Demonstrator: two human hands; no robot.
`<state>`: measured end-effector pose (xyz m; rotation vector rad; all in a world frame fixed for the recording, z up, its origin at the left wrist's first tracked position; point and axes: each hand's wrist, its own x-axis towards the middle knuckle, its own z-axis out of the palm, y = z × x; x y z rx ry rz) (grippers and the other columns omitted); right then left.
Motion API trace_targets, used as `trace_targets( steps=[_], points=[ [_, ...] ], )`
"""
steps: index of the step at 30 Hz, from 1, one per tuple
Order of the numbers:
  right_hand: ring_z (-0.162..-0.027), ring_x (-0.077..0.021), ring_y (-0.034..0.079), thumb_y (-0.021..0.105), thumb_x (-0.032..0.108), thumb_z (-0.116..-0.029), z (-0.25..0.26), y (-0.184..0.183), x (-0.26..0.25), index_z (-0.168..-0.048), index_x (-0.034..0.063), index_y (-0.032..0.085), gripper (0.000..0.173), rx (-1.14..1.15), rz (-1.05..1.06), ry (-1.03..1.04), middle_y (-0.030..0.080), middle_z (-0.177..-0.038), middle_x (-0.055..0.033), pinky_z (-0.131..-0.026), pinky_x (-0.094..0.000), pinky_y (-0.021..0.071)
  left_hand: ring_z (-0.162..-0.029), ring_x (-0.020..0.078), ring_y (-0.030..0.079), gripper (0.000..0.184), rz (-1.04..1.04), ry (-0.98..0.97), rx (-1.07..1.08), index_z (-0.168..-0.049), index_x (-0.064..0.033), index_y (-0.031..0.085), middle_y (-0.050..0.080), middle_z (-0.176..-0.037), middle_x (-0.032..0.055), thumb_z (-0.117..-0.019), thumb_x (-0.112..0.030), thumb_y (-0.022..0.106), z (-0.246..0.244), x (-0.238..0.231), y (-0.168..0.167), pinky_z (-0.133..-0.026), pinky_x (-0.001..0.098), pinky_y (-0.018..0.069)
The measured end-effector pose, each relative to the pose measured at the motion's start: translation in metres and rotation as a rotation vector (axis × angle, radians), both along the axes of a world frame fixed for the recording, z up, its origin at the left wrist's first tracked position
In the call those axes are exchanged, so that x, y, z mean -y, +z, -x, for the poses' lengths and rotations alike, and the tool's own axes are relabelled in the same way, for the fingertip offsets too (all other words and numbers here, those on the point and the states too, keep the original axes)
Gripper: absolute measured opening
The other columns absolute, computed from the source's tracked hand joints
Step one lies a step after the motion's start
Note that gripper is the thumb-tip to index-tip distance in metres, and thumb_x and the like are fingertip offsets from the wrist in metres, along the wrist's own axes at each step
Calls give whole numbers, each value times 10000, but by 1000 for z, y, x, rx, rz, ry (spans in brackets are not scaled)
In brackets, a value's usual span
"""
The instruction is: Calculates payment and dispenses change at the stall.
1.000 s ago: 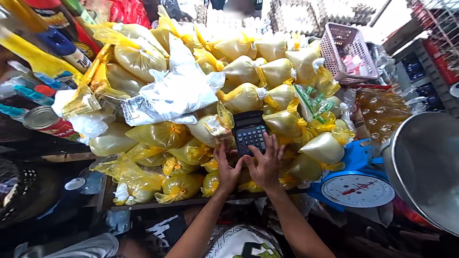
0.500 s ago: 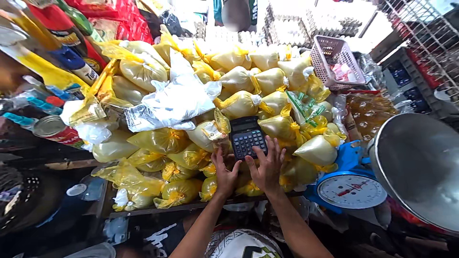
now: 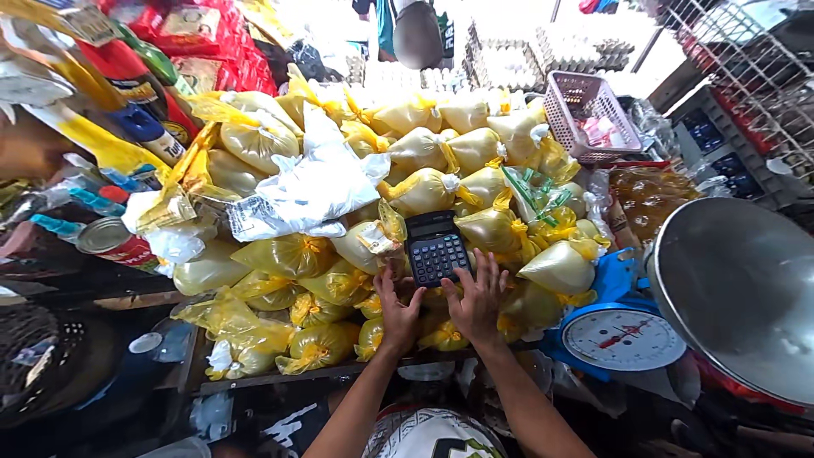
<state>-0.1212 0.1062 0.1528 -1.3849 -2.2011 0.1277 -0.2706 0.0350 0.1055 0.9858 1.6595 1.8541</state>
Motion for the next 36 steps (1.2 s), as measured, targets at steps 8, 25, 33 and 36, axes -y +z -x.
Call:
trace_targets(
  steps=[8, 25, 33, 36],
  points=[
    [-1541, -379, 255, 403, 697, -990, -2, 5, -6, -1225, 249, 724, 599, -3, -3, -17, 412, -1614, -111, -1212, -699, 150, -1059, 225, 674, 951, 11, -7, -39, -1605, -65, 250, 320, -1529, 239, -847, -141, 819, 3, 0, 0, -869, 341, 632],
    [-1579, -372, 121, 388, 773, -953, 23, -1, -4, -1379, 328, 634, 664, 29, 52, 143, 262, -1686, -116, -1222, -710, 75, -1133, 272, 658, 807, 18, 81, -22, -1580, -60, 314, 335, -1513, 223, -891, -69, 736, -4, 39, 26, -843, 375, 650],
    [-1579, -387, 120, 385, 745, -970, 12, -9, 13, -1293, 340, 696, 605, -5, -4, 178, 299, -1677, -99, -1213, -743, 59, -1218, 323, 630, 849, -6, -1, -21, -1606, -32, 222, 267, -1568, 251, -892, -11, 682, -4, 44, 28, -899, 423, 644],
    [-1559, -394, 201, 421, 725, -974, 9, -1, 11, -1219, 325, 740, 567, -62, -8, 181, 393, -1629, -105, -1212, -741, 85, -1233, 312, 621, 833, 27, 10, -57, -1600, -6, 222, 271, -1564, 266, -894, -26, 662, -9, 40, 27, -904, 400, 639]
  ],
)
